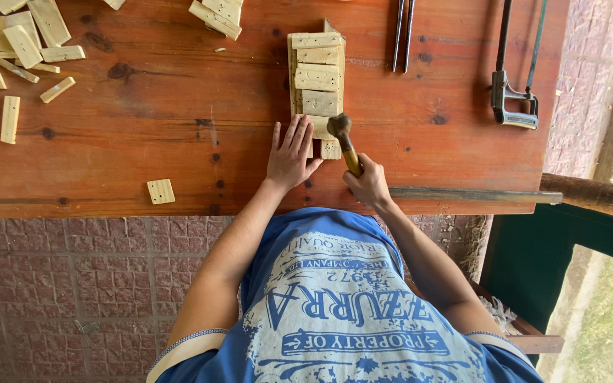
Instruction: The person assembles small wooden blocks into a vertical stack on a wooden table. They pick up nails from a container, place them into pre-drilled holes in the blocks, and hammer them in to secure the pieces together. The person repeats this process, adding more blocks and nails to build the structure.
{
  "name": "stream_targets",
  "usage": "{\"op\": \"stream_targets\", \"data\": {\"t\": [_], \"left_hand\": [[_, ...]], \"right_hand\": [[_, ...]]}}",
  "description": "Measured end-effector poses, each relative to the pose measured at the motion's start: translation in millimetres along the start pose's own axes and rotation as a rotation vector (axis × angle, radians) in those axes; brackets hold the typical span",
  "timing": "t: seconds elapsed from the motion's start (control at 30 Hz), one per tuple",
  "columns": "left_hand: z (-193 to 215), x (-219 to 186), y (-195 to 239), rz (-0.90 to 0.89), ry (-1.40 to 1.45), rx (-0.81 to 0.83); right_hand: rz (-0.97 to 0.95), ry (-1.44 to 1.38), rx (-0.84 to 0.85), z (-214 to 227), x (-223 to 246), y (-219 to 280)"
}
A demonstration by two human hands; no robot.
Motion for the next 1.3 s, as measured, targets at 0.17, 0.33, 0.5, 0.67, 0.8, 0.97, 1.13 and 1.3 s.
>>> {"op": "stream_targets", "data": {"t": [0.17, 0.33, 0.5, 0.67, 0.8, 0.97, 1.13, 1.3], "left_hand": [[5, -3, -2, 0.01, 0.016, 0.002], [15, -2, -24, 0.12, 0.11, -0.064], [-53, 0, -29, 0.045, 0.112, -0.071], [-58, -6, -39, -0.091, 0.085, -0.16], [-47, -14, -48, -0.145, 0.048, -0.14], [-16, -33, -68, -0.157, 0.032, -0.152], [-28, -86, -84, -0.213, 0.248, -0.173], [-60, -138, -105, -0.16, 0.34, -0.09]], "right_hand": [[-0.079, -0.05, 0.022, 4, -11, 5], [-0.14, -0.108, -0.029, 19, 14, 15], [-0.186, -0.113, -0.051, 26, -26, 26], [-0.243, -0.18, -0.082, 43, -19, 45], [-0.265, -0.179, -0.124, 58, -14, 48], [-0.286, -0.218, -0.195, 83, 1, 43], [-0.234, -0.159, -0.276, 106, -9, 21], [-0.128, -0.033, -0.404, 142, 2, -14]]}}
Point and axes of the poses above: each hand's wrist, its own y-axis away from the middle knuckle, its own z-axis out of the back of the hand, x = y × z, the point moved 10 cm from there along -y, towards the middle knuckle, and after that the axes turned 6 degrees about -x, right-handed, at the moved point
